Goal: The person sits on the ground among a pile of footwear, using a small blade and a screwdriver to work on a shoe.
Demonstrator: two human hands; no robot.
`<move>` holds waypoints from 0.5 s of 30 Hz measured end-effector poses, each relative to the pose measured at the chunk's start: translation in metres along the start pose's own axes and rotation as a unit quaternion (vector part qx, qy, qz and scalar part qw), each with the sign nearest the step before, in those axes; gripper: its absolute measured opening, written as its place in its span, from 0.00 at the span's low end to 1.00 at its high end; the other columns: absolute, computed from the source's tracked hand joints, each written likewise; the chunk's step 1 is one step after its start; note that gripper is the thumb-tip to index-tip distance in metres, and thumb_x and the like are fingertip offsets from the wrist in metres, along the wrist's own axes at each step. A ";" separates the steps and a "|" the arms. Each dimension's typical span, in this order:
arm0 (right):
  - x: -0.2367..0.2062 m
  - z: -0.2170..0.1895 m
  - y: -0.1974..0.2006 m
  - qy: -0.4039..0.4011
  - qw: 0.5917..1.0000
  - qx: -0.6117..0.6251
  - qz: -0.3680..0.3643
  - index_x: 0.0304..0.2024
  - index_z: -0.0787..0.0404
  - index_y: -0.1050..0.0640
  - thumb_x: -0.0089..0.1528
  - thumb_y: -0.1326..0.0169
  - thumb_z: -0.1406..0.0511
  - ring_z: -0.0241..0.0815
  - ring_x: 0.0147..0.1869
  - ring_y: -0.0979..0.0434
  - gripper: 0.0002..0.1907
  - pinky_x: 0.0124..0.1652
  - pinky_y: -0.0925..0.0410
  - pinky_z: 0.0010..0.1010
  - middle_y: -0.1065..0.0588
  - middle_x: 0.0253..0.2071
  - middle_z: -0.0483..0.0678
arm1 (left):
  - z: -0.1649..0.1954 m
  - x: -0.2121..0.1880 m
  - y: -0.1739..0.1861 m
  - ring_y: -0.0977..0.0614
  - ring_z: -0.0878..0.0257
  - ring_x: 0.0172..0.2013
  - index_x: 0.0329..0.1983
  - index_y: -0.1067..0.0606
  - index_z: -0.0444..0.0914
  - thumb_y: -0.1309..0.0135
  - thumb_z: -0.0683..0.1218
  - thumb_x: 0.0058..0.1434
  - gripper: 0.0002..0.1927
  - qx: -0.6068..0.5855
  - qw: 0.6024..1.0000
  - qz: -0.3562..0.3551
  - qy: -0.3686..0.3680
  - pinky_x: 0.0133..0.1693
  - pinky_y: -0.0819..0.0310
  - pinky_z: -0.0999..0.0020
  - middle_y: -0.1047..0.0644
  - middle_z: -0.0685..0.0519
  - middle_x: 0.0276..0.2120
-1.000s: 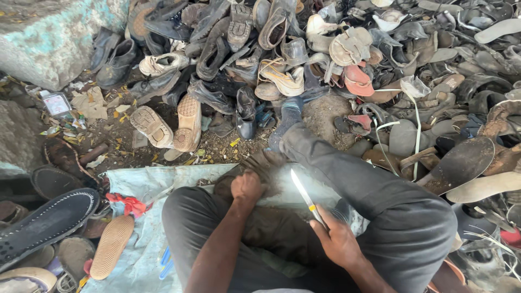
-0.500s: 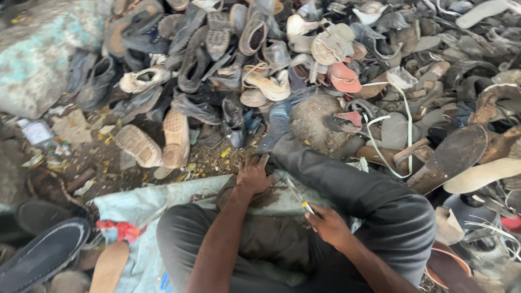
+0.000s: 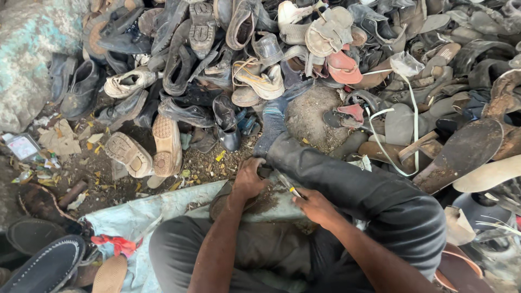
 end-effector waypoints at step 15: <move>0.001 0.017 0.005 0.147 0.969 -0.189 0.062 0.60 0.54 0.23 0.65 0.44 0.55 0.58 0.43 0.21 0.22 0.43 0.30 0.43 0.20 0.41 0.62 | -0.022 0.004 -0.020 0.26 0.44 0.56 0.43 0.18 0.37 0.39 0.52 0.57 0.17 0.016 0.998 0.025 -0.053 0.66 0.42 0.45 0.24 0.43 0.50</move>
Point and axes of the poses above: each hand's wrist, its own x-axis towards the middle knuckle, its own y-axis out of the back of the hand, z = x × y, the point moved 7 cm from there along x, towards the middle knuckle
